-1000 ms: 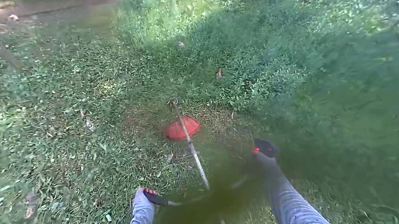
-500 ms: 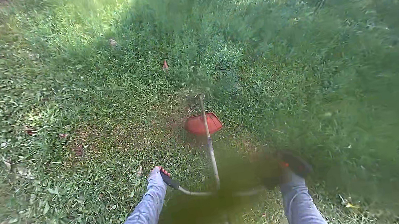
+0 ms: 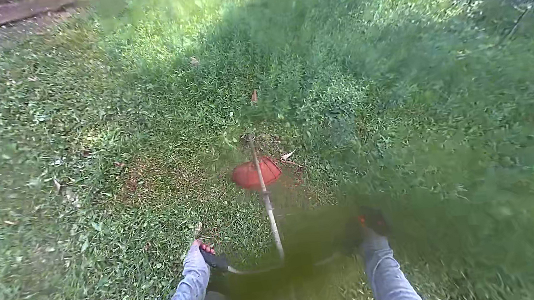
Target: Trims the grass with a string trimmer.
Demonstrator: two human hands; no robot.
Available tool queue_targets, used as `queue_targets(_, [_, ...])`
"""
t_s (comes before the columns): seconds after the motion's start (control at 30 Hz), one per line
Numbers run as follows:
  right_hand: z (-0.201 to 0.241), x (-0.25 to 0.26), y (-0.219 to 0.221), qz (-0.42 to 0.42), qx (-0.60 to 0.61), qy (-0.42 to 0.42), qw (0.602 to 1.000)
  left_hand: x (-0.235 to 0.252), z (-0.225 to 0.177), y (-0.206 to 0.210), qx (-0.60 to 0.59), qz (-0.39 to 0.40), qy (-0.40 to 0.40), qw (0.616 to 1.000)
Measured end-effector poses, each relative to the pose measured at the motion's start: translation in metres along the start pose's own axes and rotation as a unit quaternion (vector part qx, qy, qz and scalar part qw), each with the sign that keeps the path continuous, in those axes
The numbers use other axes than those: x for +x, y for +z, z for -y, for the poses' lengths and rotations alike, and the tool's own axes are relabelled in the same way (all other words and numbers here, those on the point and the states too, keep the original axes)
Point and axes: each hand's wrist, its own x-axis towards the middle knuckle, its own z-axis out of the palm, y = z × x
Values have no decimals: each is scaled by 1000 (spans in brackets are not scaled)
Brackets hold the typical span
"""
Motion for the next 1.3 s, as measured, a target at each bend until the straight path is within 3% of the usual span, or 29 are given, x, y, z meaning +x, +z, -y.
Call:
queue_targets(0.03, [25,12,15,-13,50,140,989,8,-1,-12,-18,-7,6,1000])
queue_targets(0.07, [28,27,36,-60,83,178,979,16,-3,-25,-37,-11,12,999])
queue_targets(0.13, [48,39,66,-60,102,172,978,27,-11,-47,-70,-25,16,997])
queue_targets(0.23, [145,30,106,21,28,219,975,38,-27,-72,-106,-47,16,993])
queue_targets(0.33, [134,54,165,-25,33,70,997,45,-44,-98,-144,-86,34,985])
queue_targets(0.4, [162,67,190,52,25,83,995,51,-59,-114,-169,-110,46,978])
queue_targets(0.67, [310,46,337,139,-21,94,986,93,-137,-180,-236,-168,93,952])
queue_targets(0.87, [280,125,453,176,21,77,981,138,-186,-224,-242,-208,109,941])
queue_targets(0.97, [295,128,464,181,21,65,981,152,-210,-220,-232,-220,101,942])
queue_targets(1.03, [297,135,467,137,1,58,989,163,-224,-207,-227,-212,99,945])
queue_targets(1.1, [323,141,451,183,-34,152,971,176,-237,-190,-214,-186,89,955])
queue_targets(1.2, [301,149,418,69,50,87,993,196,-250,-152,-197,-137,79,968])
queue_targets(1.3, [290,153,366,12,74,120,990,207,-257,-103,-154,-81,61,983])
